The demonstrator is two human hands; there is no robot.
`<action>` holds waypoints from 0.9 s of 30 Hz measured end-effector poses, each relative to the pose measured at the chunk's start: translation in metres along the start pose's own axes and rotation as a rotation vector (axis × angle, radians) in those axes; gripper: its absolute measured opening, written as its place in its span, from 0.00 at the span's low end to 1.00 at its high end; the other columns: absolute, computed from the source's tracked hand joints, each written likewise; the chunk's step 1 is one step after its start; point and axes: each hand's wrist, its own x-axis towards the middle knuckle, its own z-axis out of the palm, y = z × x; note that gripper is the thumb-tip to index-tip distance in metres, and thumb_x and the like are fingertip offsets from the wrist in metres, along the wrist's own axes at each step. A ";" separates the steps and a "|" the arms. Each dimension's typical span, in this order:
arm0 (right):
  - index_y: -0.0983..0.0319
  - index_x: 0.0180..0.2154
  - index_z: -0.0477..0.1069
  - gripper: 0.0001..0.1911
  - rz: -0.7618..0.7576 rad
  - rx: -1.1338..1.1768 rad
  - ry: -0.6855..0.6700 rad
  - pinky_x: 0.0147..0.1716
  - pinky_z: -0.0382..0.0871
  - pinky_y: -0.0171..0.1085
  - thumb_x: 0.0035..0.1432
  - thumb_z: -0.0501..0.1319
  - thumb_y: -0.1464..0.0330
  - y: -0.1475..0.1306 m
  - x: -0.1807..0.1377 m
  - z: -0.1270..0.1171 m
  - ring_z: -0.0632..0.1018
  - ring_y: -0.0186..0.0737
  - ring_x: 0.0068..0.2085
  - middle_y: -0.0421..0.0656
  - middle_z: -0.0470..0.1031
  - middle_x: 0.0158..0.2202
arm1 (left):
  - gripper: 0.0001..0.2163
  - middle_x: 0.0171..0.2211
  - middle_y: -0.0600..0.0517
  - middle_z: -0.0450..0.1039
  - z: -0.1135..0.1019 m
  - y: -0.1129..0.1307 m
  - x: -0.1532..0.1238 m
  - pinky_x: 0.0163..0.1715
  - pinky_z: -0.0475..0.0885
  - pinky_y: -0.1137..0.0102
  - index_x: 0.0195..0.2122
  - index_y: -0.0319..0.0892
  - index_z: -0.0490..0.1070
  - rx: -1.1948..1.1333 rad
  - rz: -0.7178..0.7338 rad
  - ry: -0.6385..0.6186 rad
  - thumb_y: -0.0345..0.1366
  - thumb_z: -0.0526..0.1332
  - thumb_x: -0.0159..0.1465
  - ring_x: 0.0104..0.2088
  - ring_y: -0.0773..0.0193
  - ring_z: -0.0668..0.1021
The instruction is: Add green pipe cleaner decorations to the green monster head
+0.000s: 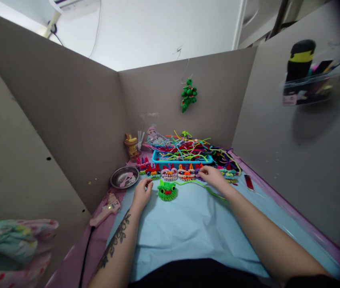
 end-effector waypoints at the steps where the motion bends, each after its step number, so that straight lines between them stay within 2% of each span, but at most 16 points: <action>1: 0.63 0.25 0.72 0.11 0.010 -0.090 -0.045 0.25 0.60 0.33 0.49 0.57 0.62 0.004 -0.003 -0.003 0.73 0.39 0.27 0.44 0.74 0.26 | 0.09 0.31 0.49 0.72 0.000 0.001 0.000 0.33 0.67 0.69 0.35 0.41 0.70 0.006 0.011 0.002 0.36 0.54 0.59 0.30 0.64 0.73; 4: 0.63 0.22 0.72 0.12 0.022 -0.285 -0.147 0.26 0.59 0.34 0.48 0.58 0.62 0.008 -0.010 0.000 0.73 0.40 0.28 0.46 0.74 0.26 | 0.09 0.31 0.49 0.72 0.000 0.003 0.001 0.32 0.67 0.69 0.34 0.40 0.70 0.023 0.043 0.014 0.37 0.53 0.60 0.30 0.64 0.73; 6: 0.64 0.22 0.72 0.10 0.023 -0.351 -0.161 0.27 0.59 0.33 0.47 0.59 0.64 0.006 -0.012 0.007 0.74 0.41 0.31 0.48 0.75 0.29 | 0.09 0.30 0.49 0.71 0.000 0.005 0.001 0.32 0.67 0.69 0.34 0.40 0.70 0.032 0.056 0.035 0.36 0.53 0.60 0.30 0.63 0.73; 11: 0.65 0.23 0.71 0.04 0.042 -0.348 -0.146 0.25 0.58 0.32 0.45 0.58 0.73 0.001 -0.013 0.020 0.74 0.41 0.32 0.49 0.74 0.27 | 0.08 0.29 0.50 0.71 -0.002 0.008 0.000 0.31 0.67 0.70 0.32 0.40 0.70 0.041 0.081 0.065 0.35 0.53 0.60 0.29 0.64 0.72; 14: 0.64 0.22 0.69 0.05 0.010 -0.308 -0.130 0.25 0.57 0.31 0.46 0.56 0.72 0.000 -0.012 0.014 0.73 0.37 0.28 0.46 0.73 0.25 | 0.08 0.28 0.50 0.70 -0.004 0.011 0.000 0.30 0.67 0.70 0.32 0.40 0.70 0.034 0.093 0.091 0.35 0.53 0.60 0.27 0.65 0.71; 16: 0.63 0.23 0.67 0.06 -0.027 -0.229 -0.041 0.25 0.57 0.31 0.48 0.54 0.70 -0.003 -0.012 0.005 0.71 0.36 0.28 0.43 0.72 0.25 | 0.08 0.28 0.50 0.71 -0.007 0.017 0.001 0.29 0.67 0.71 0.33 0.40 0.70 0.014 0.094 0.150 0.36 0.54 0.60 0.27 0.65 0.71; 18: 0.62 0.23 0.64 0.07 -0.078 -0.060 0.123 0.25 0.58 0.31 0.49 0.53 0.69 -0.008 -0.014 -0.002 0.70 0.35 0.27 0.41 0.71 0.24 | 0.08 0.29 0.49 0.71 -0.010 0.029 0.001 0.29 0.67 0.71 0.34 0.40 0.71 -0.024 0.079 0.216 0.36 0.54 0.60 0.28 0.65 0.72; 20: 0.62 0.23 0.62 0.08 -0.113 0.164 0.211 0.25 0.59 0.31 0.51 0.53 0.66 -0.017 -0.019 -0.006 0.70 0.34 0.26 0.40 0.69 0.23 | 0.08 0.29 0.50 0.71 -0.010 0.047 0.001 0.29 0.67 0.72 0.33 0.40 0.71 -0.073 0.053 0.207 0.37 0.55 0.59 0.29 0.65 0.72; 21: 0.61 0.24 0.61 0.08 -0.114 0.283 0.179 0.24 0.60 0.31 0.52 0.52 0.64 -0.023 -0.022 -0.006 0.70 0.34 0.25 0.39 0.69 0.22 | 0.08 0.29 0.50 0.72 -0.008 0.056 0.001 0.28 0.67 0.72 0.32 0.40 0.72 -0.110 0.040 0.165 0.37 0.56 0.58 0.28 0.65 0.72; 24: 0.60 0.28 0.58 0.10 -0.088 0.632 -0.109 0.19 0.61 0.30 0.54 0.52 0.60 -0.045 -0.037 0.000 0.70 0.32 0.20 0.36 0.69 0.20 | 0.09 0.28 0.50 0.74 0.008 0.084 -0.003 0.28 0.68 0.72 0.31 0.40 0.74 -0.326 -0.107 -0.052 0.39 0.60 0.54 0.27 0.65 0.73; 26: 0.60 0.29 0.57 0.11 -0.089 0.699 -0.300 0.15 0.58 0.28 0.55 0.52 0.59 -0.058 -0.047 0.007 0.66 0.29 0.15 0.33 0.66 0.17 | 0.14 0.25 0.51 0.73 0.024 0.096 -0.005 0.23 0.66 0.74 0.38 0.38 0.74 -0.512 -0.220 -0.221 0.40 0.62 0.53 0.23 0.67 0.72; 27: 0.60 0.30 0.57 0.11 -0.107 0.707 -0.375 0.13 0.56 0.27 0.55 0.52 0.59 -0.064 -0.051 0.011 0.65 0.28 0.13 0.32 0.65 0.16 | 0.16 0.22 0.52 0.72 0.031 0.099 -0.006 0.21 0.64 0.75 0.40 0.37 0.73 -0.569 -0.243 -0.264 0.41 0.62 0.53 0.20 0.69 0.71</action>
